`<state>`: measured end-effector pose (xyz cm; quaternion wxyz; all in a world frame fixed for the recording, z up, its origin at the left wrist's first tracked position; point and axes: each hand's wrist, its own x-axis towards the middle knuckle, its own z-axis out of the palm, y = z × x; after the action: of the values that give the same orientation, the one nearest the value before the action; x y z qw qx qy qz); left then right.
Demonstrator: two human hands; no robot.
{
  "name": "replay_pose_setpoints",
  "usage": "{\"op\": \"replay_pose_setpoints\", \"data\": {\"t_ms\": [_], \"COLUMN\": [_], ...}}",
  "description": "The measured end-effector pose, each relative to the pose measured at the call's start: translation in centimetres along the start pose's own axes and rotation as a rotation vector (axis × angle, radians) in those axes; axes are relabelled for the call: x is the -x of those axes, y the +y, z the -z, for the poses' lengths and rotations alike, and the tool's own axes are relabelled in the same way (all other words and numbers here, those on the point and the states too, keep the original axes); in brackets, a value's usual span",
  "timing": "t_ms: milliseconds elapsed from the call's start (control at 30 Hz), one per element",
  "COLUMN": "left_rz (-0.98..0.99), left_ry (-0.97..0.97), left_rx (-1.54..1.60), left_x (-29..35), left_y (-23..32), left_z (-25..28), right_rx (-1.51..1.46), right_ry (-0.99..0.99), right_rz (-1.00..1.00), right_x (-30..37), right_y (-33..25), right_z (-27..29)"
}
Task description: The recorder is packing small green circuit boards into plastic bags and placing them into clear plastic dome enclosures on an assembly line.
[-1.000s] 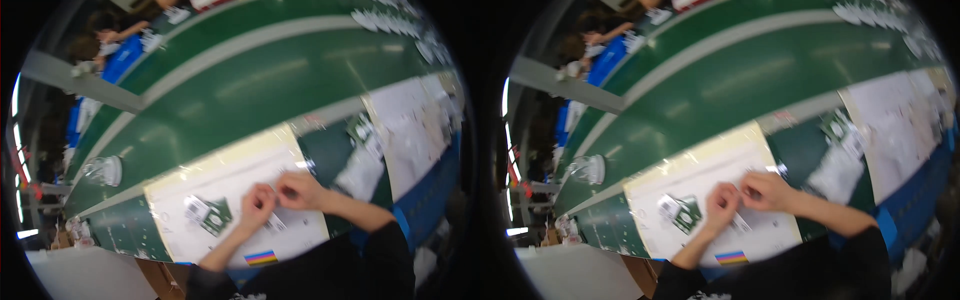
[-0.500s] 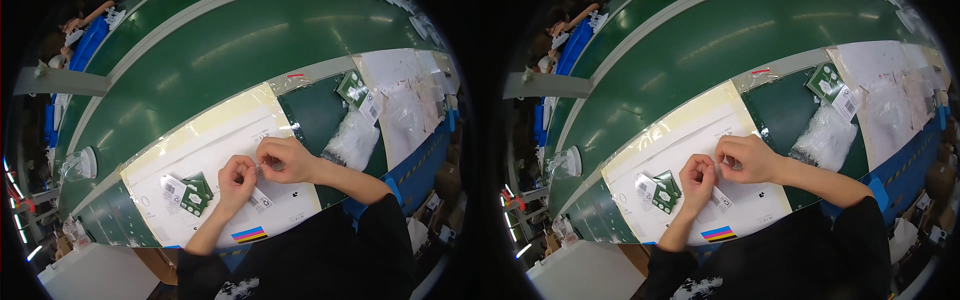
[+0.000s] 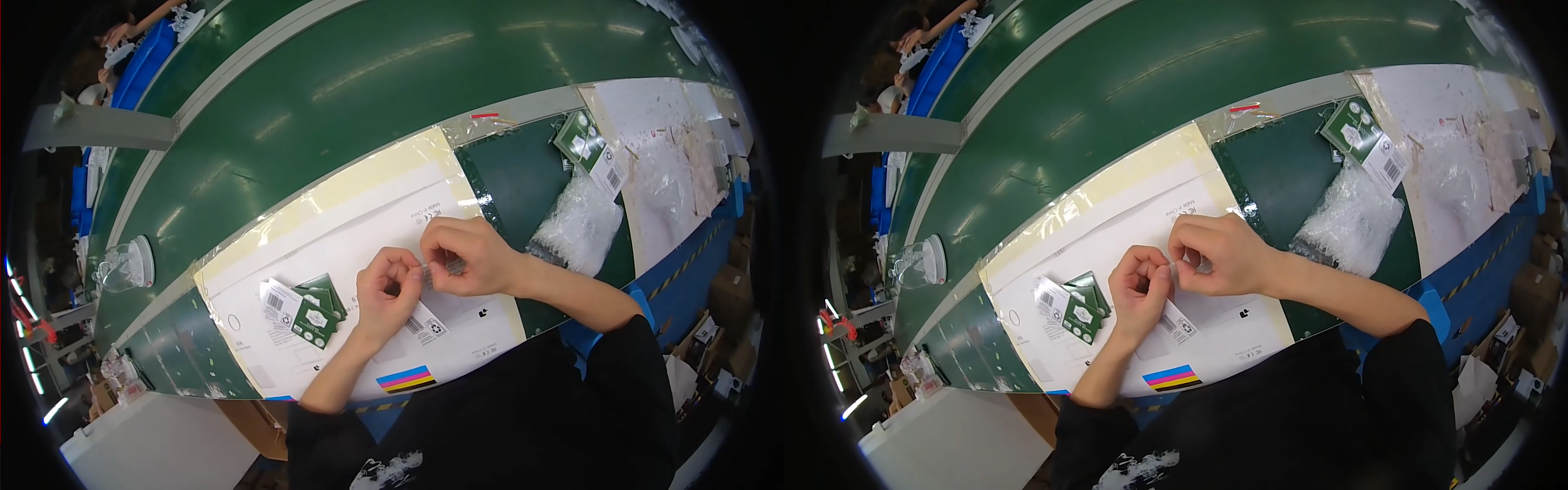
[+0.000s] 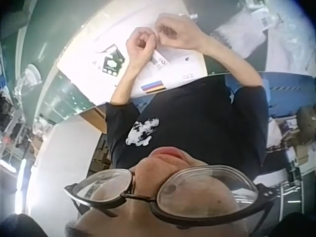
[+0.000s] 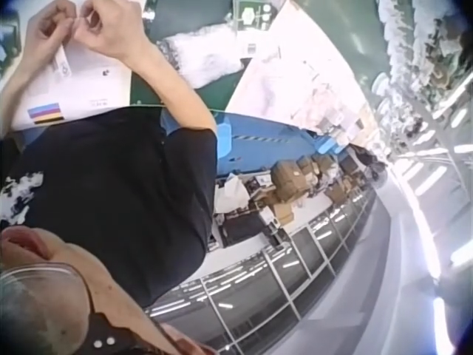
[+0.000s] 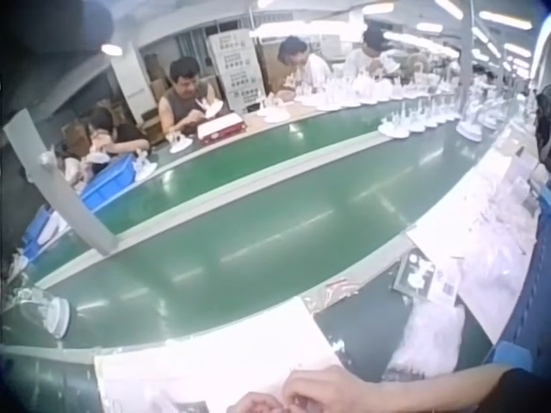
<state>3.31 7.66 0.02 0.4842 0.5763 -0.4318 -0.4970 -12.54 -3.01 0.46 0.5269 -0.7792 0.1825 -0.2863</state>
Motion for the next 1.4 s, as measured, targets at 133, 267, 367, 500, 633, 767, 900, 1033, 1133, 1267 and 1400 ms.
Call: {"op": "replay_pose_setpoints", "data": {"t_ms": [133, 267, 367, 500, 633, 767, 900, 1033, 1133, 1267, 1400], "left_rz": [0.014, 0.013, -0.008, -0.076, -0.069, -0.042, -0.034, 0.032, 0.135, -0.091, -0.286], "left_ry": [0.005, 0.046, 0.017, -0.069, -0.035, -0.028, 0.108, 0.041, -0.037, -0.184, -0.225], "left_rx": [0.032, 0.179, 0.194, 0.256, 0.271, 0.302, 0.242, 0.219, 0.323, 0.005, -0.063], "left_x": [0.0, 0.1, 0.1, 0.0, -0.2, -0.2, -0.3, -0.7, -0.9, -0.7, -0.4], "left_y": [-0.1, -0.7, -0.8, -0.4, 0.3, 0.7, -0.3, -1.1, 0.3, -0.4, 0.1], "left_z": [-0.1, 0.4, 0.4, -0.1, -0.1, 0.2, 0.6, 1.0, 0.5, 1.2, 0.7], "right_rx": [0.011, 0.001, -0.027, -0.069, -0.419, -0.671, -0.681, -0.440, -0.171, -0.177, -0.105], "right_ry": [0.004, 0.027, 0.042, 0.089, 0.135, 0.230, 0.224, 0.148, 0.060, 0.028, 0.015], "right_rz": [0.003, -0.007, -0.029, -0.064, -0.245, -0.345, -0.344, -0.257, -0.146, -0.107, -0.098], "right_x": [0.1, -0.1, 0.0, 0.2, 0.3, -0.3, 0.0, 0.4, 0.1, -0.2, 0.0], "right_y": [0.1, 0.0, 0.0, 0.3, 1.2, 0.6, 0.6, 1.0, 0.3, 0.0, -0.1], "right_z": [0.0, 0.0, 0.2, 0.5, 0.3, 0.6, 0.3, 0.0, 0.4, 0.2, 0.1]}}
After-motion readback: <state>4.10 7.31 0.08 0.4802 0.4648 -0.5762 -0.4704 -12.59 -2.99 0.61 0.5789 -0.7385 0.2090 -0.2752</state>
